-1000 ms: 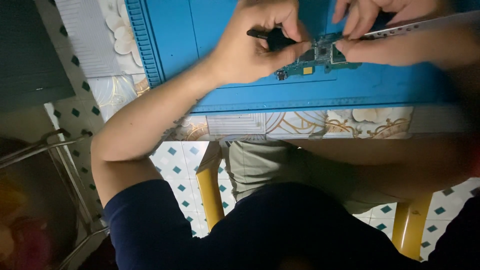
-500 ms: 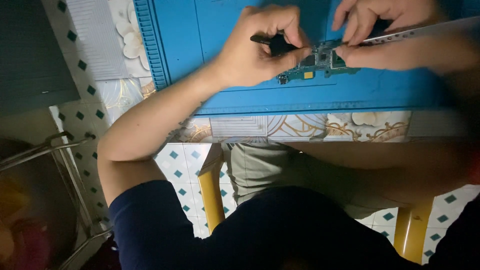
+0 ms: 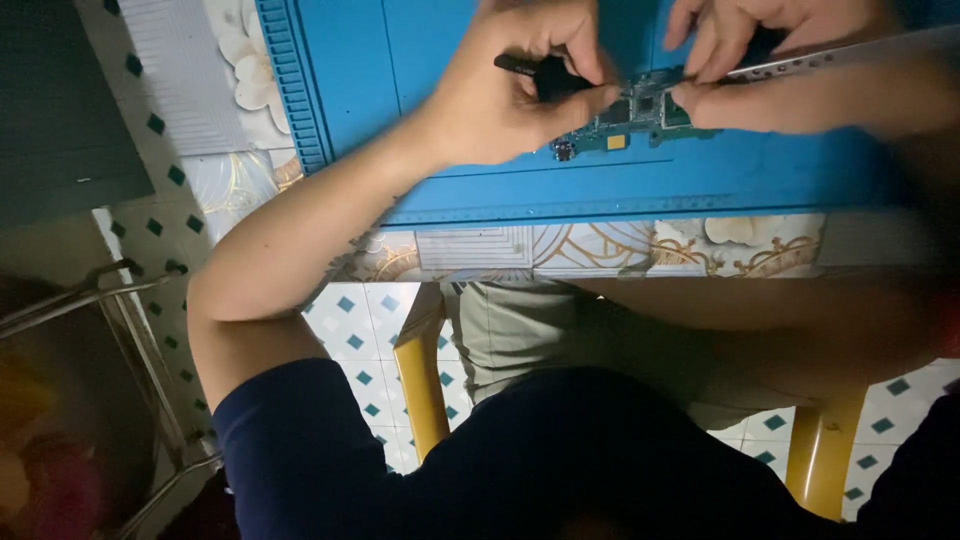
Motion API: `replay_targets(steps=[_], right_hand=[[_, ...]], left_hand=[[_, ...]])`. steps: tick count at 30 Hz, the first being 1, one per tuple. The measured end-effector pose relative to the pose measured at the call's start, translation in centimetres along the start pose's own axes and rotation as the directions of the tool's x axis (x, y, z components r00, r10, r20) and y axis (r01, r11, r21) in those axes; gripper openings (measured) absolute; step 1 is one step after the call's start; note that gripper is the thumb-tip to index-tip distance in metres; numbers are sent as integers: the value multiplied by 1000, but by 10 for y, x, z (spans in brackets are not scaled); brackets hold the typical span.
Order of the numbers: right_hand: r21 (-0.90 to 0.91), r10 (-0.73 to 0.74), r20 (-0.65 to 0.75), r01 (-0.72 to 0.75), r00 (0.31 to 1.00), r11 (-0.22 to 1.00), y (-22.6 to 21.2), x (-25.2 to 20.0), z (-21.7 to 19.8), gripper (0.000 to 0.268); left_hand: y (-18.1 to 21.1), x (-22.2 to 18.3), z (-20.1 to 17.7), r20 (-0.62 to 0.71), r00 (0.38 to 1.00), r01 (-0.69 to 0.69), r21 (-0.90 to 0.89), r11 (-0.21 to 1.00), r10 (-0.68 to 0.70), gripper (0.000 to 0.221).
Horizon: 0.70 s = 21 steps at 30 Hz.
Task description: The person is using tweezers to adjust or remove small components on a mobile phone motherboard and using a brush to clean the surface.
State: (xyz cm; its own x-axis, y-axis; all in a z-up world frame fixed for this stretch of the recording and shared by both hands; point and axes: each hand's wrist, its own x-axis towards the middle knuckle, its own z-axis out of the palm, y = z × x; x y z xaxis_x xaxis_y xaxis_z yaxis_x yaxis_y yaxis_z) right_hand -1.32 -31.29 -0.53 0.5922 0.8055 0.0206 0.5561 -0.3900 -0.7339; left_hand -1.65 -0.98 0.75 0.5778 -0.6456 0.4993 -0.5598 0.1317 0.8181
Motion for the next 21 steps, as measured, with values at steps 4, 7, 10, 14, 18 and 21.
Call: replay_targets(steps=[4,7,10,14,18,21], right_hand=[[123,-224,-71,231,972,965,6,10,-1,18],[148,-276,-124,292,953,945,15,7,5,19],[110,-225,-91,235,970,966,11,4,3,19],[66,-206,-69,210,976,975,13,7,3,18],[117,-217,-122,231,968,966,13,5,6,22],[111,-282,-106,294,953,949,11,10,1,20]], left_hand=[[-1,-1,1,-2,1000,16,-10,1000,-16,23],[-2,-2,1,-4,1000,22,-19,1000,-22,25],[-1,-1,0,10,1000,-2,10,1000,2,24],[-2,-1,1,-4,1000,1,-15,1000,-2,23],[-2,0,0,-7,1000,-19,-3,1000,19,24],[0,0,0,-2,1000,-10,-1,1000,10,23]])
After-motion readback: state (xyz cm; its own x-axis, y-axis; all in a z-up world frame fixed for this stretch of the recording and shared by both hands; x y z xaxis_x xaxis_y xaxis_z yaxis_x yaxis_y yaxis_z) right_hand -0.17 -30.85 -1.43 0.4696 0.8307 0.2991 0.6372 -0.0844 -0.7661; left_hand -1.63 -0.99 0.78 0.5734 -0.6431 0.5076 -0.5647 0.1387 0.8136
